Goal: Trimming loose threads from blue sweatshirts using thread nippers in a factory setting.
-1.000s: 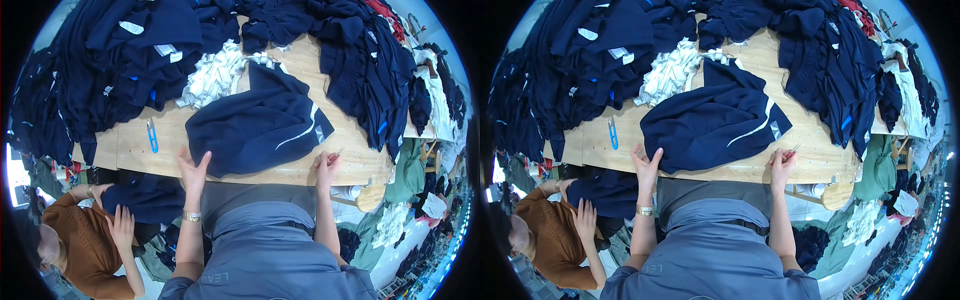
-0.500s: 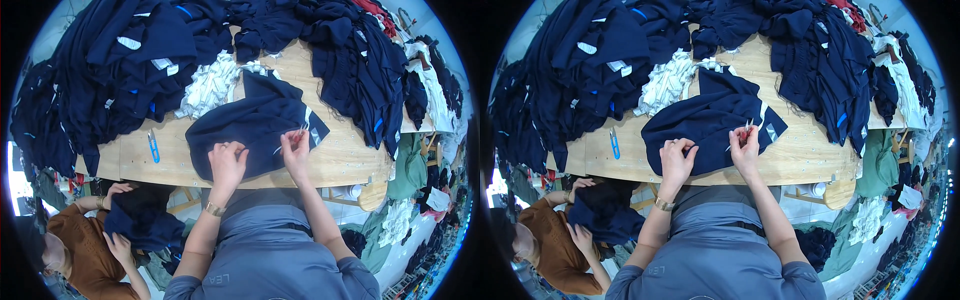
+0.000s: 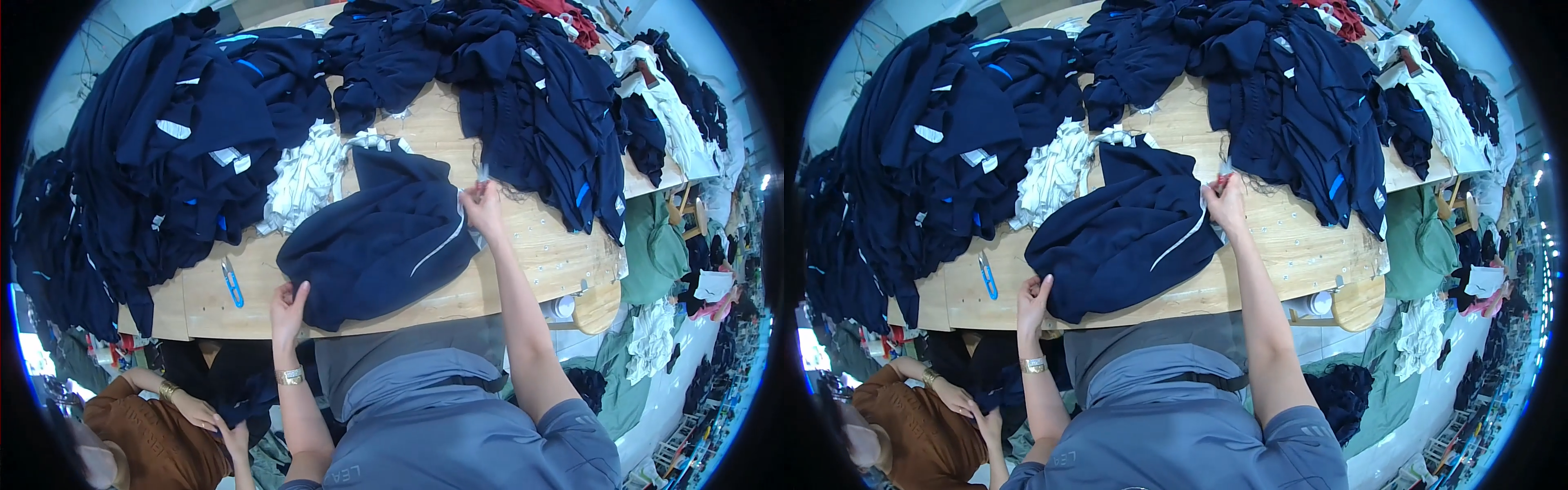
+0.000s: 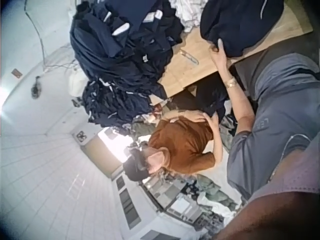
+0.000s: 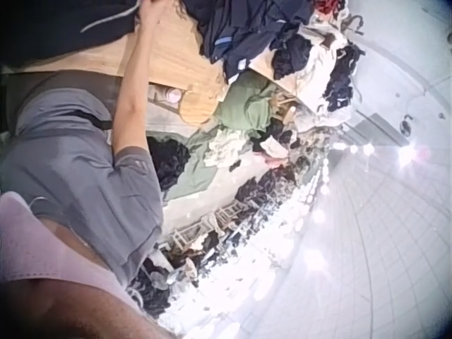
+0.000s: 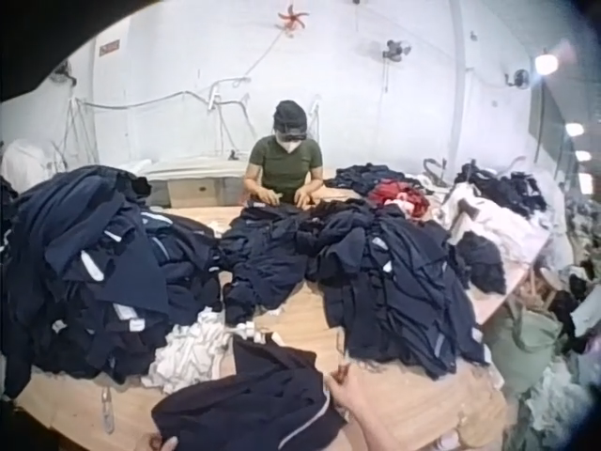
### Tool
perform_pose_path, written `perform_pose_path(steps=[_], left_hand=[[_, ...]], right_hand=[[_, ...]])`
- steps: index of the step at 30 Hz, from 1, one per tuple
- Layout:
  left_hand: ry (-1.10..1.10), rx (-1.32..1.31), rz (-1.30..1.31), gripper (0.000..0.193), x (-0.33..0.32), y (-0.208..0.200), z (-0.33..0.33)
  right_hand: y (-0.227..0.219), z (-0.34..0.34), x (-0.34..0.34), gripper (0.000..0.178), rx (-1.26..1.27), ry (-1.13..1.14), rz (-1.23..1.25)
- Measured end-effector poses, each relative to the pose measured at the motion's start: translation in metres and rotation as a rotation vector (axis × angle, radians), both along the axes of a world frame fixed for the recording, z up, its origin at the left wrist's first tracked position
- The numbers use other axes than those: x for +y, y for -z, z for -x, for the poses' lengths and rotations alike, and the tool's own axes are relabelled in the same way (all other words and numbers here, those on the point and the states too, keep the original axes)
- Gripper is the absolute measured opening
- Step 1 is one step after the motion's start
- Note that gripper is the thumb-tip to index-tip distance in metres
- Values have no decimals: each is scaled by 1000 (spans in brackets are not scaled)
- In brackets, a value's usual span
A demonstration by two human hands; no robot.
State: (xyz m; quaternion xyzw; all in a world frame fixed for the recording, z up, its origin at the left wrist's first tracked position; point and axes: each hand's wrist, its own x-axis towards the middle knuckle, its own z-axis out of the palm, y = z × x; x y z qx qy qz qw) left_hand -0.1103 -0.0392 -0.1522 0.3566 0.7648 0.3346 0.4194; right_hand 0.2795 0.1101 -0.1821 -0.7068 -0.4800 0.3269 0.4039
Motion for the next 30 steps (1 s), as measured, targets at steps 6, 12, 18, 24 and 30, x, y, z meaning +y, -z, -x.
perform_pose_path(steps=[6, 12, 18, 24, 30], left_hand=[[-200, -461, -272, 79, 52, -74, 23], [-37, -324, -1112, 28, 85, -214, 24], [-175, 408, -889, 35, 65, -164, 36], [-42, 858, -598, 43, 29, -87, 13], [174, 336, -530, 23, 27, -77, -68]], right_hand=[[-96, -6, 43, 25, 53, -168, -260], [-258, -46, 42, 25, 200, 126, -1136], [-218, -30, -62, 31, 435, -94, -942], [-101, 45, -185, 24, -413, -709, -668], [-58, 41, -165, 22, -165, -225, -485]])
